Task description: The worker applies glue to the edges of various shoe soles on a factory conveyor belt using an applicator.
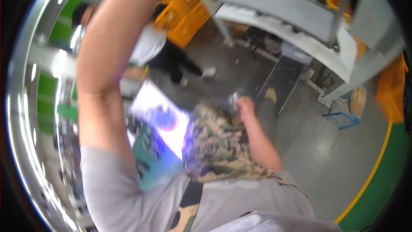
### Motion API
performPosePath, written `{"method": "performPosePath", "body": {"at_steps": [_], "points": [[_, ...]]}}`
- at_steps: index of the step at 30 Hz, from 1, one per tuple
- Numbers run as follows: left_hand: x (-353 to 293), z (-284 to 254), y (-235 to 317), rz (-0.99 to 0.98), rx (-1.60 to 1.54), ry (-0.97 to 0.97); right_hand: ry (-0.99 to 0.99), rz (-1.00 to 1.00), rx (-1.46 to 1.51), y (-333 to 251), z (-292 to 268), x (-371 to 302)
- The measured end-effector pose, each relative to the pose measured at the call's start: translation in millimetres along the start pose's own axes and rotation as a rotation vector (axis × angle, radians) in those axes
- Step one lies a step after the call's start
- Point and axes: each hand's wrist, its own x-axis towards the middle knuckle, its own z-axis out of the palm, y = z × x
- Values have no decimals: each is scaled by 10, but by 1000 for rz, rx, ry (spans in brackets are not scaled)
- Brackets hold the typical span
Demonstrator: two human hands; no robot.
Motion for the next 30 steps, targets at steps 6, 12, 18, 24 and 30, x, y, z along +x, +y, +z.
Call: {"method": "performPosePath", "body": {"at_steps": [6, 12, 18, 24, 30], "points": [[-3977, -1119, -425, -476, 248, -273, -114, 80, 126, 211, -55, 180], [-8357, -2345, -17, -1766, 604, -24, -243, 221, 66, 213, -7, 197], [-9457, -2778, 614, -2079, 664, 298, -316, 253, -140, 436, 650, 39], [-9483, -2841, -76, -1765, 891, 568, -630, 303, -269, 782, 1490, -112], [-9051, -3015, -943, -1673, 844, 378, -611, 347, -392, 1115, 1921, -278]]}}
